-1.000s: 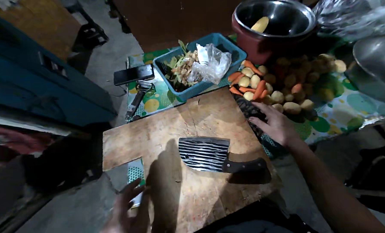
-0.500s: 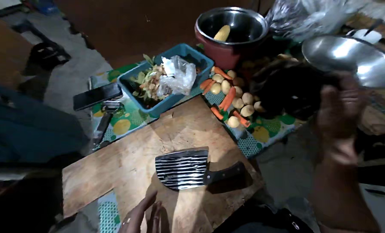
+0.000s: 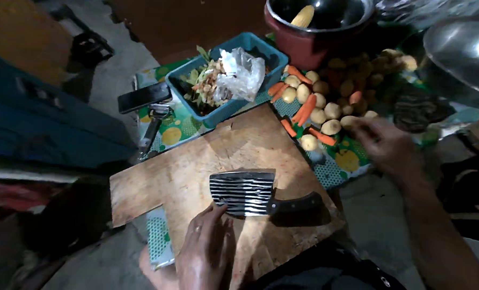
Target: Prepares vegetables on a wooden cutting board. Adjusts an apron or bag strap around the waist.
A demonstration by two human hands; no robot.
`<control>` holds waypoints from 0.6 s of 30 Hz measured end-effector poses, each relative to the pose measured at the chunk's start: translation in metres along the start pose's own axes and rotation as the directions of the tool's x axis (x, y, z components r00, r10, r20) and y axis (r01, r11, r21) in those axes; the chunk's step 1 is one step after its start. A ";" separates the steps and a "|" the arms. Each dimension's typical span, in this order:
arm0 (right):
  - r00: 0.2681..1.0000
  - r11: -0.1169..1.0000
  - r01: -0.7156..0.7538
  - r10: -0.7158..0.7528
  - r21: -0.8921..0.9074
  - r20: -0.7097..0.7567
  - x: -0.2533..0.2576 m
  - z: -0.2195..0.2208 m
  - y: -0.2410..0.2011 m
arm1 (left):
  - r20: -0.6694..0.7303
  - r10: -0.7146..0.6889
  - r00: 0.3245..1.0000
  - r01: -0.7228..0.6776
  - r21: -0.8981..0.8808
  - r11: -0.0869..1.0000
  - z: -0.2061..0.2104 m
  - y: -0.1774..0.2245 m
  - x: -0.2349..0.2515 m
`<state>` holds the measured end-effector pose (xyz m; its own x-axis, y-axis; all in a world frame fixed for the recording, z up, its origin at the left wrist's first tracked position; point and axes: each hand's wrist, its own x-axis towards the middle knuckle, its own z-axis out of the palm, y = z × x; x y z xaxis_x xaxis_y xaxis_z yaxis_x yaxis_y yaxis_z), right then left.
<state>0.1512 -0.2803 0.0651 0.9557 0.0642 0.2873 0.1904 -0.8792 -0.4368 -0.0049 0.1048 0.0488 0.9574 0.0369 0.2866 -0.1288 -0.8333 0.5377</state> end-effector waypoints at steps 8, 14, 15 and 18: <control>0.958 0.985 0.172 -0.162 -0.023 0.238 0.019 0.069 -0.036 | -0.072 0.097 0.993 -0.099 -0.030 0.995 0.005 0.012 0.012; 0.900 0.867 0.393 -0.431 0.306 0.067 -0.028 0.044 -0.130 | -0.046 -0.072 0.996 0.028 -0.624 0.781 0.018 0.030 0.015; 0.860 0.820 0.468 -0.509 0.330 0.046 -0.039 0.050 -0.147 | -0.034 -0.093 0.995 0.044 -0.688 0.724 0.021 0.031 0.017; 0.769 0.723 0.606 -0.640 0.331 -0.009 -0.061 0.073 -0.177 | -0.039 -0.124 0.992 0.059 -0.714 0.698 0.025 0.026 0.015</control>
<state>0.0758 -0.0942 0.0621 0.6108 0.6076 0.5076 0.7911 -0.4410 -0.4239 0.0127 0.0696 0.0476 0.9552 0.1611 0.2481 -0.2177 -0.1853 0.9583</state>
